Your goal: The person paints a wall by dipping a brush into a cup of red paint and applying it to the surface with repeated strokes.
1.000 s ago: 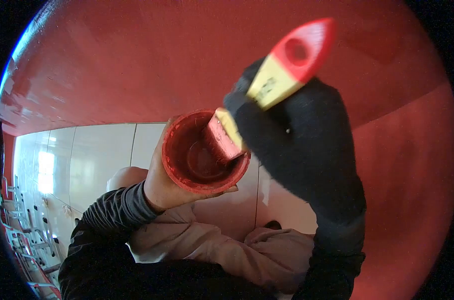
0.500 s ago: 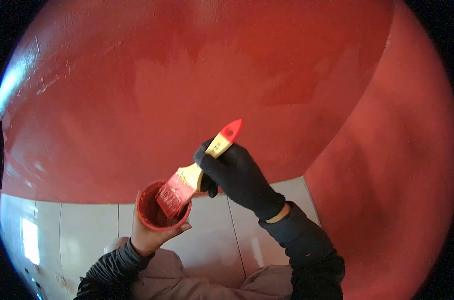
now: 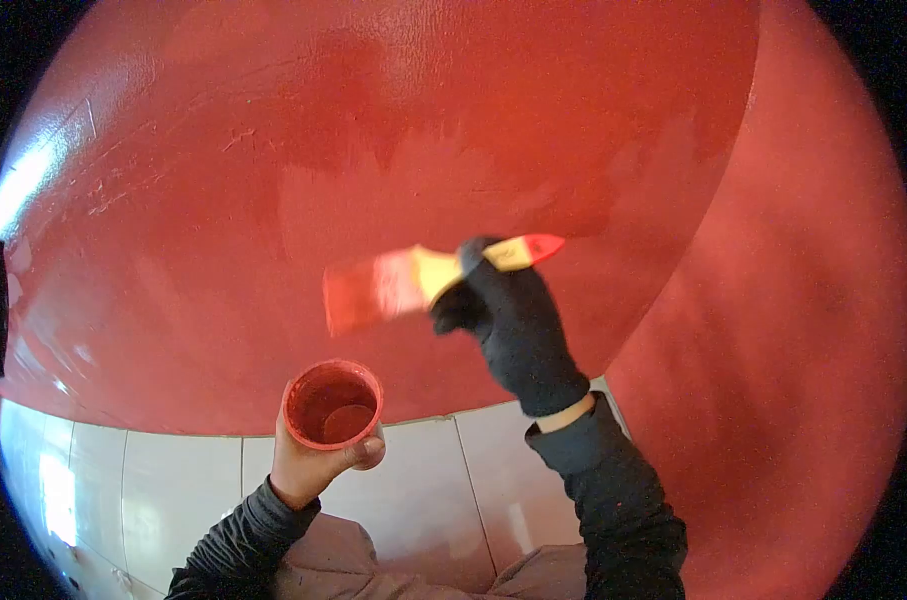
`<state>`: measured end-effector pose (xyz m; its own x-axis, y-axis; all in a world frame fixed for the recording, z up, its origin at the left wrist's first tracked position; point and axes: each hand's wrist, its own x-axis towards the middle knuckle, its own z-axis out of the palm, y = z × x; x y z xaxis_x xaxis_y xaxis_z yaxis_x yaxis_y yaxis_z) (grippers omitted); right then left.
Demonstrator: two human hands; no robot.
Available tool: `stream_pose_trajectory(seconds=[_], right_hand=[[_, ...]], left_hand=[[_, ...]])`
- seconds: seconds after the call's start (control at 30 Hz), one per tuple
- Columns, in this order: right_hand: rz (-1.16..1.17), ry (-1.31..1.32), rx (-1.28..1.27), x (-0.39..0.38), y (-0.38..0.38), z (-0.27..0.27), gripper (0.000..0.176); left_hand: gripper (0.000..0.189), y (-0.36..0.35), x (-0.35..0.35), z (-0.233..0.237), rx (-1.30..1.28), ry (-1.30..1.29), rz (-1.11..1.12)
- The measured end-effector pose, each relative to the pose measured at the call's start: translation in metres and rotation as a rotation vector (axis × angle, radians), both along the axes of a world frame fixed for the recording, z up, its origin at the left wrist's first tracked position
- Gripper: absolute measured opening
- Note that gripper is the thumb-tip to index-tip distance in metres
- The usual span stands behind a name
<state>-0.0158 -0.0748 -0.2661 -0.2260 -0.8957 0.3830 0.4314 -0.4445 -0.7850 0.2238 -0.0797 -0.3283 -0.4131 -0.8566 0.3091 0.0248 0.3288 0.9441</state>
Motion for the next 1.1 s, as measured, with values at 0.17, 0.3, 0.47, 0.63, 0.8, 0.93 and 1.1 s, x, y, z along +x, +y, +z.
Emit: stream_pose_trajectory(seconds=[0.17,0.3,0.47,0.63,0.8,0.93,1.1], right_hand=[[-0.345,0.065,-0.309,-0.025,-0.014,0.055,0.026],[-0.536,0.161,-0.436,-0.05,-0.039,0.078,0.024],[-1.128,0.443,-0.726,-0.07,-0.029,0.092,0.017],[-1.022,1.244,-0.898,-0.035,-0.041,0.053,0.02],[-0.722,1.237,-0.872,-0.014,-0.033,0.034,0.02],[-0.984,0.645,-0.704,-0.066,-0.037,0.084,0.013],[-1.243,0.826,-0.876,-0.058,-0.042,0.085,0.011]], left_hand=[[0.059,0.001,-0.001,-0.001,-0.051,0.065,-0.007],[0.073,0.001,0.004,-0.002,0.056,0.002,-0.079],[0.074,0.009,0.003,0.003,-0.005,-0.003,-0.057],[0.076,0.011,0.003,0.003,0.017,-0.044,-0.085],[0.076,0.016,0.004,0.006,-0.003,-0.066,-0.09],[0.077,0.025,0.003,0.013,0.033,-0.03,-0.15],[0.079,0.024,0.003,0.012,0.008,-0.072,-0.123]])
